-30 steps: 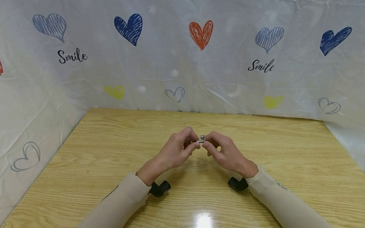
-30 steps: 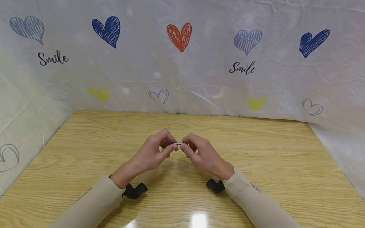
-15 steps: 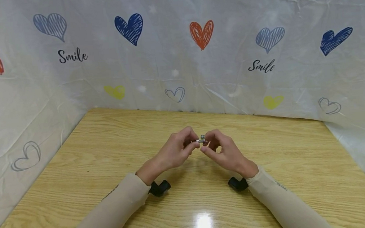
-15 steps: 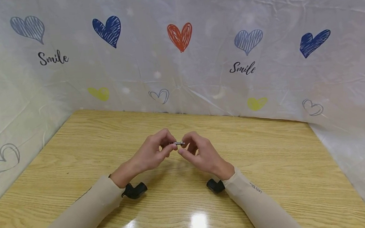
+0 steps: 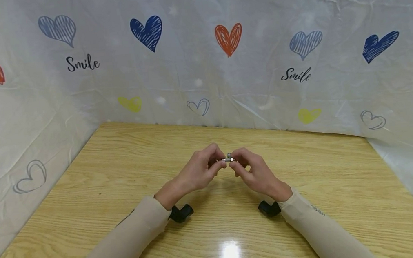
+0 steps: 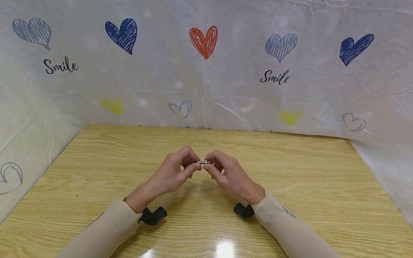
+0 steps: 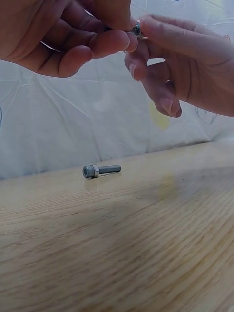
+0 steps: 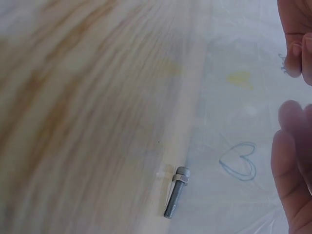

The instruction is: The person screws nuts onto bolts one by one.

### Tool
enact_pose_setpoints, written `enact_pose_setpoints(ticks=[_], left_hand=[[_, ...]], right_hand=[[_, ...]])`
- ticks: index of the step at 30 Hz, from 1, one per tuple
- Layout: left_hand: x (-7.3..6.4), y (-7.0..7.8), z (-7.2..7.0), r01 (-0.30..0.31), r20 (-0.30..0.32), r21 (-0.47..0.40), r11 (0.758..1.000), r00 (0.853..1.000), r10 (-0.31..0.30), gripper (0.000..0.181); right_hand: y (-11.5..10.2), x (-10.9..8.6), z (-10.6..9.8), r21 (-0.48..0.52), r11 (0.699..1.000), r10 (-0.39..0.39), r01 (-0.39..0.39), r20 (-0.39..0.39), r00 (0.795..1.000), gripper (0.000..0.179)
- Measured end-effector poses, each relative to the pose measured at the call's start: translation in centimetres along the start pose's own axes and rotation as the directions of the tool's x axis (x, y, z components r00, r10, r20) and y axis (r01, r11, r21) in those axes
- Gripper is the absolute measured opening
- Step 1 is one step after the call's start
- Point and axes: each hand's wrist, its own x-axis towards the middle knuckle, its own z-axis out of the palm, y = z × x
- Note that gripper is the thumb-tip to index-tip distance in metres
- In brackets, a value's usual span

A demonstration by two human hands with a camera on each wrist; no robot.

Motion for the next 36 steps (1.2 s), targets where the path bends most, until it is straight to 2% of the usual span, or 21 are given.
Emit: enact_pose_setpoints(ticks=[9,12,16,19,24,32,36], left_hand=[[-0.01,-0.07,0.13,-0.013,0.005,-0.01,1.0,1.0,0.013,0.006],[-0.04,-0.13,0.12,-0.01,0.006,-0.004,1.0,1.0,0.01,0.006],[-0.05,-0.2,0.07,-0.005,0.001,0.004,1.0,1.0,0.005,0.006],[-0.04,-0.22,0.04,-0.006,-0.005,0.008,1.0,1.0,0.006,0.007],[-0.04,-0.17,0.0,-0.011,-0.007,0.011,1.0,1.0,0.011,0.007],[-0.04,-0.09,0.06,-0.011,0.001,0.001,1.0,1.0,0.011,0.007],[-0.06,-0.08,0.13,-0.018,0.008,0.003,1.0,1.0,0.018,0.007]], right_hand=[[-0.08,0.04,-0.14,-0.027,0.999,0.043,-0.043,0.009,0.999,0.008],[-0.09,-0.02,-0.13,-0.02,0.998,0.065,-0.065,0.006,0.998,0.012],[-0.01,-0.06,-0.06,-0.018,0.999,0.038,-0.038,-0.007,0.999,0.026],[0.08,-0.06,-0.01,-0.01,1.0,-0.006,0.006,-0.014,1.0,0.028],[0.21,-0.04,0.06,0.015,0.999,-0.037,0.038,-0.017,0.999,0.023],[-0.01,-0.05,-0.04,-0.012,0.999,0.031,-0.031,0.003,1.0,0.009],[-0.12,-0.05,-0.13,-0.031,0.999,0.038,-0.038,0.006,0.999,0.01]])
